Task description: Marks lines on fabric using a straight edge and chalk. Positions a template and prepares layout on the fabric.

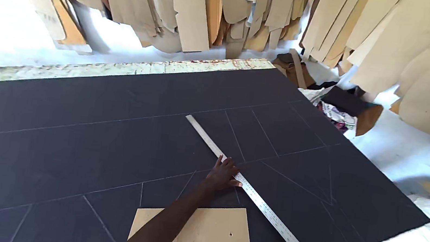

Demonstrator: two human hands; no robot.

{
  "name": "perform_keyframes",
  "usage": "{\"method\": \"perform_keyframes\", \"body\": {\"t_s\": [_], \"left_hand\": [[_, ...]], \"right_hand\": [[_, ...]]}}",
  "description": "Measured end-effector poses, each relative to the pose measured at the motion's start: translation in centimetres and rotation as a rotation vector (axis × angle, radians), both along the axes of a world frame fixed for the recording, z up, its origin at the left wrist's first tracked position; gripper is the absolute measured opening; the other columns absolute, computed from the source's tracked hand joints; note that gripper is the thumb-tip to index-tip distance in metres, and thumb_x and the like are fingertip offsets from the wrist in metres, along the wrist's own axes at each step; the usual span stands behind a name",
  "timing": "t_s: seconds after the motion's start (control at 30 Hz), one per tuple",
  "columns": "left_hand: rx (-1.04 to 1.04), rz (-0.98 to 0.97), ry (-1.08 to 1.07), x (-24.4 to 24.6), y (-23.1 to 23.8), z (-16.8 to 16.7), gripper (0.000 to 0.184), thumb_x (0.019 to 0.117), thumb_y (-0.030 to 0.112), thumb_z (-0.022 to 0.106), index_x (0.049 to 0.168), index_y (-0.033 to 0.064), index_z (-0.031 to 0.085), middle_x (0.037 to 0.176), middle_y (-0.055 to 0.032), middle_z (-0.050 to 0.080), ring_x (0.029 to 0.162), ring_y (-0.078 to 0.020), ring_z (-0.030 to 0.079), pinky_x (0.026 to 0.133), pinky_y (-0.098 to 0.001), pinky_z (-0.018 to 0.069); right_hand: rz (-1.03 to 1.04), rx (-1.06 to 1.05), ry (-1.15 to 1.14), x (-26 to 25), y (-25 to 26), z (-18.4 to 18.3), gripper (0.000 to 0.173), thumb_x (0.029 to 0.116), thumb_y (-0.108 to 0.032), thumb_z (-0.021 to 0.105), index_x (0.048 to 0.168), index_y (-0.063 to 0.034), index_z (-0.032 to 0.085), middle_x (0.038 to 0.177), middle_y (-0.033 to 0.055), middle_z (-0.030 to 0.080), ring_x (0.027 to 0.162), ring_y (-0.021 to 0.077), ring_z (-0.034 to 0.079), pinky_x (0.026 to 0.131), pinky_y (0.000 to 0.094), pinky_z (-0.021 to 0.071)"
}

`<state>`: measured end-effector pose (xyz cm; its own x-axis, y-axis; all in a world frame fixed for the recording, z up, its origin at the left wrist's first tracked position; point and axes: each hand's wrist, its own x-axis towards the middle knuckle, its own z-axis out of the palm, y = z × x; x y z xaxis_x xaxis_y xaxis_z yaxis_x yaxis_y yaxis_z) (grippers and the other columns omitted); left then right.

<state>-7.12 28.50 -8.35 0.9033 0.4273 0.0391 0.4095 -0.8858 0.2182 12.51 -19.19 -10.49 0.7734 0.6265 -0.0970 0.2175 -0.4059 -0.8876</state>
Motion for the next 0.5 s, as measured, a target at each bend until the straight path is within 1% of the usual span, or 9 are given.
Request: {"method": "perform_keyframes", "body": {"t_s": [0.03, 0.1, 0.17, 0.23, 0.27, 0.33, 0.4, 0.43, 0.5], "left_hand": [[0.015, 0.01, 0.009, -1.7, 0.2, -0.2, 0.066, 0.0923, 0.073, 0.054, 0.135, 0.0241, 0.064, 0.142, -0.0043, 0.06, 0.145, -0.0274, 0.043, 0.125, -0.0639, 0.0158], [0.044, 0.047, -0.004, -5.2, 0.7, -0.7, 0.062, 0.095, 0.068, 0.055, 0.137, 0.0243, 0.064, 0.139, -0.0021, 0.062, 0.141, -0.0227, 0.048, 0.126, -0.06, 0.0173], [0.061, 0.106, -0.038, -8.9, 0.5, -1.3, 0.057, 0.0971, 0.065, 0.054, 0.137, 0.0249, 0.064, 0.136, -0.0003, 0.063, 0.138, -0.0199, 0.051, 0.126, -0.0574, 0.0205], [0.086, 0.2, -0.065, -12.7, 0.1, -2.2, 0.053, 0.0986, 0.062, 0.054, 0.133, 0.0244, 0.066, 0.133, -0.0006, 0.065, 0.134, -0.0209, 0.054, 0.125, -0.0562, 0.0257], [0.091, 0.266, -0.066, -14.3, -0.1, -2.5, 0.052, 0.0997, 0.061, 0.052, 0.133, 0.0241, 0.067, 0.134, -0.001, 0.065, 0.134, -0.0217, 0.054, 0.124, -0.0555, 0.0278], [0.096, 0.399, -0.052, -17.2, -0.1, -3.1, 0.052, 0.1015, 0.06, 0.049, 0.135, 0.0244, 0.066, 0.137, -0.0015, 0.064, 0.135, -0.0237, 0.054, 0.121, -0.0549, 0.0324], [0.078, 0.514, -0.023, -19.6, 0.2, -3.9, 0.056, 0.1026, 0.061, 0.043, 0.141, 0.0244, 0.063, 0.144, -0.003, 0.06, 0.139, -0.0268, 0.051, 0.119, -0.0559, 0.0343], [0.065, 0.563, -0.009, -20.6, 0.4, -4.2, 0.06, 0.1026, 0.062, 0.04, 0.143, 0.0242, 0.06, 0.148, -0.0033, 0.057, 0.141, -0.0281, 0.049, 0.119, -0.0569, 0.0336], [0.002, 0.655, 0.024, -21.6, 0.5, -4.4, 0.065, 0.1023, 0.065, 0.035, 0.15, 0.0244, 0.054, 0.157, -0.0028, 0.049, 0.148, -0.0302, 0.041, 0.12, -0.0602, 0.0287]], "right_hand": [[0.056, -0.019, -0.008, 1.4, 0.6, -0.2, 0.032, 0.1036, -0.017, 0.051, 0.127, 0.0057, 0.05, 0.085, 0.0099, 0.065, 0.067, 0.0154, 0.063, 0.061, 0.038, 0.056], [0.183, -0.038, -0.028, 5.2, 2.5, -1.2, 0.033, 0.1032, -0.02, 0.054, 0.127, 0.0029, 0.054, 0.09, 0.0116, 0.065, 0.072, 0.0188, 0.064, 0.063, 0.0411, 0.0564], [0.313, -0.071, -0.102, 9.0, 5.6, -2.3, 0.038, 0.1019, -0.03, 0.055, 0.127, -0.0018, 0.058, 0.093, 0.0104, 0.068, 0.077, 0.0191, 0.066, 0.068, 0.0431, 0.0578], [0.452, -0.148, -0.162, 12.0, 9.8, -1.8, 0.039, 0.103, -0.033, 0.053, 0.129, -0.0048, 0.058, 0.095, 0.0124, 0.068, 0.082, 0.0235, 0.067, 0.074, 0.0494, 0.0576], [0.514, -0.177, -0.215, 13.3, 12.4, -1.3, 0.037, 0.1035, -0.032, 0.053, 0.129, -0.0065, 0.059, 0.094, 0.0122, 0.068, 0.081, 0.0249, 0.067, 0.073, 0.0512, 0.0576], [0.631, -0.256, -0.33, 15.4, 18.0, 0.5, 0.032, 0.1059, -0.029, 0.052, 0.128, -0.0073, 0.06, 0.093, 0.0146, 0.069, 0.083, 0.0305, 0.069, 0.075, 0.057, 0.057], [0.716, -0.334, -0.439, 16.4, 23.9, 2.5, 0.029, 0.1078, -0.029, 0.049, 0.126, -0.0089, 0.06, 0.093, 0.0146, 0.068, 0.086, 0.0331, 0.069, 0.077, 0.0589, 0.0565], [0.731, -0.335, -0.476, 16.6, 26.6, 3.3, 0.028, 0.1081, -0.028, 0.049, 0.125, -0.0085, 0.06, 0.094, 0.015, 0.068, 0.086, 0.0338, 0.069, 0.077, 0.0589, 0.0565], [0.732, -0.295, -0.504, 16.6, 31.3, 3.9, 0.027, 0.1087, -0.025, 0.05, 0.124, -0.0063, 0.06, 0.095, 0.0179, 0.068, 0.087, 0.0365, 0.069, 0.077, 0.0604, 0.0558]]}}
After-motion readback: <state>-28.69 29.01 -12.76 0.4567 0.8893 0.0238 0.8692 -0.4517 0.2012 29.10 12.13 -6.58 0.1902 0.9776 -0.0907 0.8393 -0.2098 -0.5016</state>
